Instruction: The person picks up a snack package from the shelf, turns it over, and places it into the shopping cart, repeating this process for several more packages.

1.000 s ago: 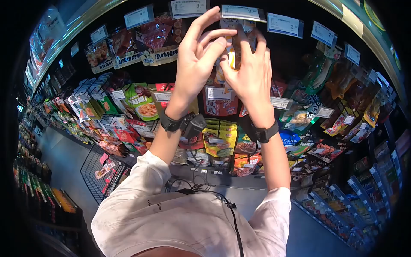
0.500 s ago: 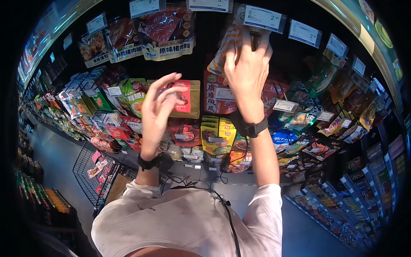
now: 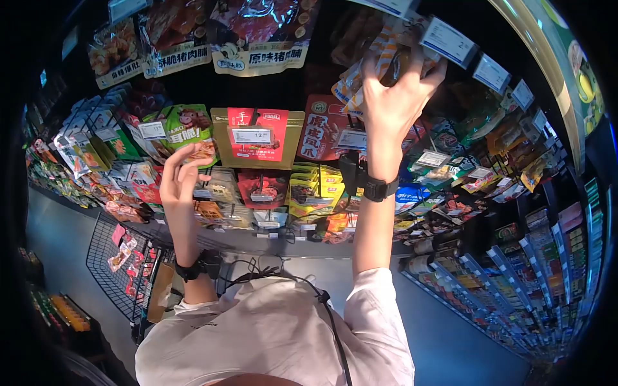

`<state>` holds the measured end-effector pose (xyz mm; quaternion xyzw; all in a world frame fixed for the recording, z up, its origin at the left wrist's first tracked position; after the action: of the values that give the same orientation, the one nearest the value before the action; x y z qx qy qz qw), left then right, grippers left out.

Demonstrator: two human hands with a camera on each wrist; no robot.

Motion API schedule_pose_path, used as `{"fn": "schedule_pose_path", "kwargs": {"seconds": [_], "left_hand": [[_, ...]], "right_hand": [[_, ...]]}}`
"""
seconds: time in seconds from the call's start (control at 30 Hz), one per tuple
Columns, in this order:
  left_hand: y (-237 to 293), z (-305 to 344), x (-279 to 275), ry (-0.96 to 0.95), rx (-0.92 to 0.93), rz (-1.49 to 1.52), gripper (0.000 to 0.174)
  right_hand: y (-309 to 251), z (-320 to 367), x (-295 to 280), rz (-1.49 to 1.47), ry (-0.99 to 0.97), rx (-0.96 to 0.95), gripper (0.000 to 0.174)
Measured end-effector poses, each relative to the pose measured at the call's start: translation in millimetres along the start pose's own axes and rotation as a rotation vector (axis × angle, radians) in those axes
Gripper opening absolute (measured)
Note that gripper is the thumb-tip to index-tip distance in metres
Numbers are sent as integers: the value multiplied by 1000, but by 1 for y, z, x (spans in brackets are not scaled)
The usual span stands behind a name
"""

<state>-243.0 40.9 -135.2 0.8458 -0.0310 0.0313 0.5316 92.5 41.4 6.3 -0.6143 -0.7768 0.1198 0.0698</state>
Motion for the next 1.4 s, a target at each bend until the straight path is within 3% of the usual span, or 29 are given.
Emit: {"fn": "schedule_pose_path", "kwargs": {"seconds": [0.17, 0.53, 0.77, 0.87, 1.1, 1.27, 1.33, 1.37, 1.4], "left_hand": [[-16, -6, -20, -33, -14, 3, 36], [-44, -7, -56, -8, -103, -51, 36], [-17, 23, -68, 82, -142, -181, 36], [-2, 35, -63, 140, -59, -181, 34], [29, 71, -53, 219, -72, -266, 30], [33, 107, -75, 285, -39, -316, 34], [42, 122, -92, 350, -55, -350, 33], [48, 127, -99, 393, -75, -368, 33], [43, 132, -117, 400, -61, -333, 31]], "right_hand": [[10, 4, 12, 6, 11, -88, 67], [27, -3, 20, -78, -181, -109, 69], [11, 7, -4, -73, -193, -135, 77], [15, 12, -10, -87, -198, -151, 81], [18, 11, -20, -282, -200, 33, 81], [21, 21, -21, -99, -110, -165, 86], [15, 20, -25, -119, -167, -140, 72], [10, 19, -28, -147, -144, -263, 67], [14, 24, -28, -190, -204, -93, 59]]}}
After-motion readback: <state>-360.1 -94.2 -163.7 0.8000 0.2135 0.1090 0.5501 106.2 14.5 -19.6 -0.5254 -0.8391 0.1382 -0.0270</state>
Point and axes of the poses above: each hand's wrist, its own z-axis away from the middle knuckle, its own x-axis out of the palm, y = z × x, the point moved 4 cm from there along -z, towards the middle knuckle, and after that the axes turned 8 degrees about -z, right-handed, at the moved point
